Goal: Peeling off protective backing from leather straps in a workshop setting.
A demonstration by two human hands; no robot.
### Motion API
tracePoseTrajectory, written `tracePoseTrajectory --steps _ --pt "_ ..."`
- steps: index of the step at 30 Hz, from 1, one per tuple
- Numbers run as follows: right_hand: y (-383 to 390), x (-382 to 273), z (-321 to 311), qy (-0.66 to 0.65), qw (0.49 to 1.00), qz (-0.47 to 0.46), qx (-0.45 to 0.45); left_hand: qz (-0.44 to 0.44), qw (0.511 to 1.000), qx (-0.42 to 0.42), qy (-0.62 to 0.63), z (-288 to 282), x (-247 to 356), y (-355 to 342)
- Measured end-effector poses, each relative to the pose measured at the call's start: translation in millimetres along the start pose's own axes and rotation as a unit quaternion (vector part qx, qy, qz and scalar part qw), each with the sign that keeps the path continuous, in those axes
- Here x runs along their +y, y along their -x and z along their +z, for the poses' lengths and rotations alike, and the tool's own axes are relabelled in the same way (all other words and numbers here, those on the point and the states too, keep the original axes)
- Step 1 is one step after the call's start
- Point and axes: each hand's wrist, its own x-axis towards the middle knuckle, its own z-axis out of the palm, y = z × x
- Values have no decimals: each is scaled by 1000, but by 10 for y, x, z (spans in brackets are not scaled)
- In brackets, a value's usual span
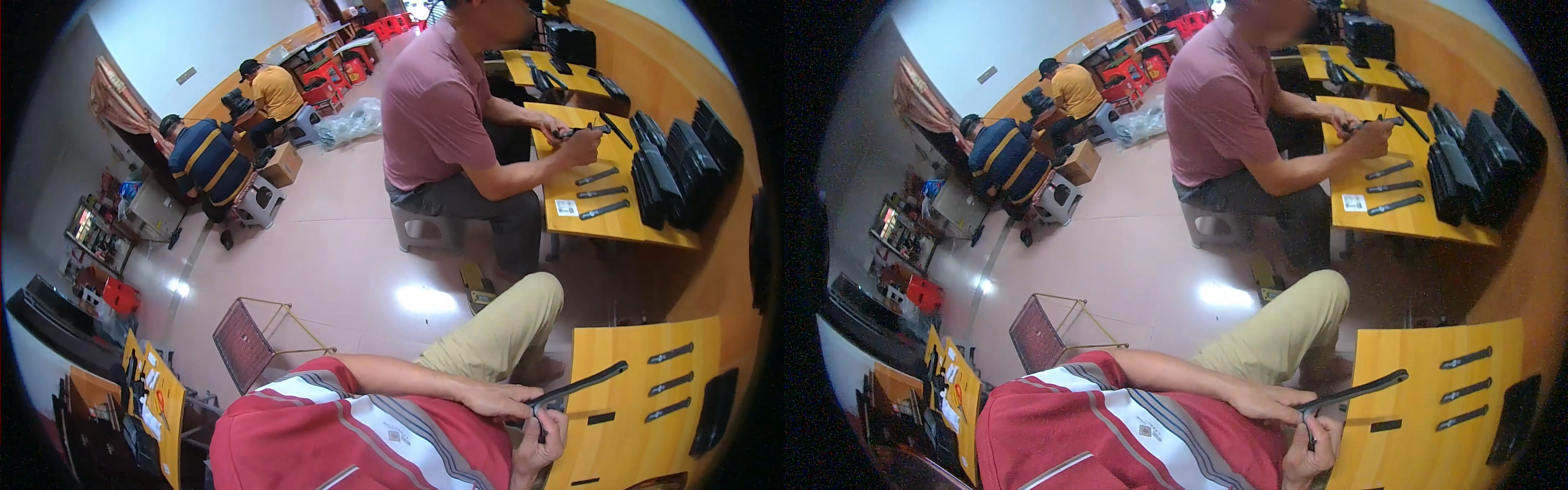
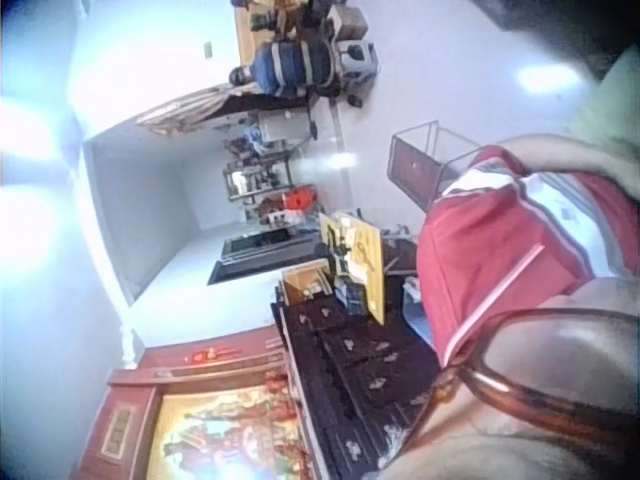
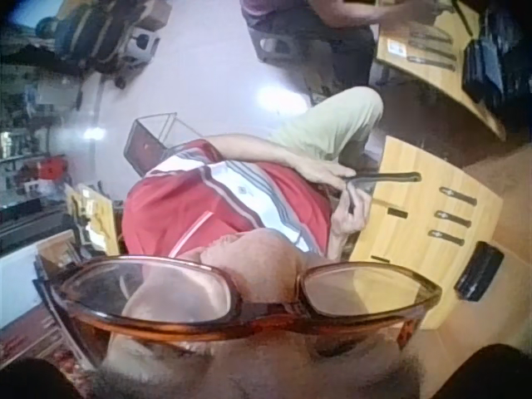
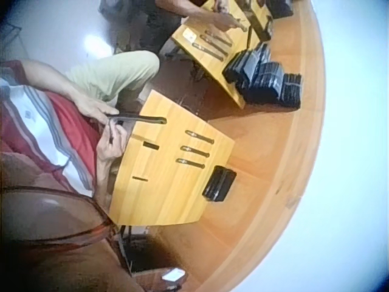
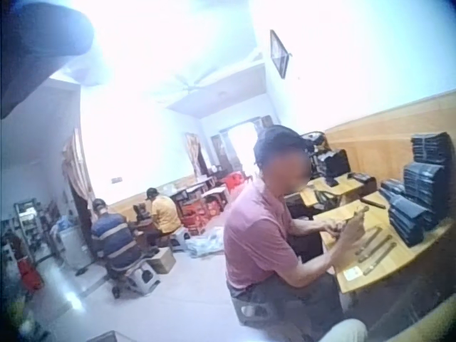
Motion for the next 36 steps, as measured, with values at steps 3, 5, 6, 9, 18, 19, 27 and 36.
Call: tracePoseTrajectory --steps 3,5,6,9,18,19,27,36 --pt "-3 -44 29 -6 1000 -14 2 -37 998 -21 55 -12 -2 30" --pt "-3 -74 47 6 1000 -20 1 8 997 -5 82 4 -122 9" --pt "9 -88 53 18 1000 -22 1 8 996 -6 83 6 -135 8" --pt "4 -133 37 35 999 -40 -5 -13 994 -12 103 15 -76 20" --pt "-64 -147 -362 74 990 109 45 13 991 -66 -113 -103 56 76" --pt "-139 -84 -549 105 976 138 128 -35 989 -93 -110 -158 160 98" --pt "3 -463 -2809 109 772 28 625 -170 981 -88 44 -421 115 71" --pt "187 265 -2666 491 778 53 390 -133 968 -156 145 -217 33 -322"
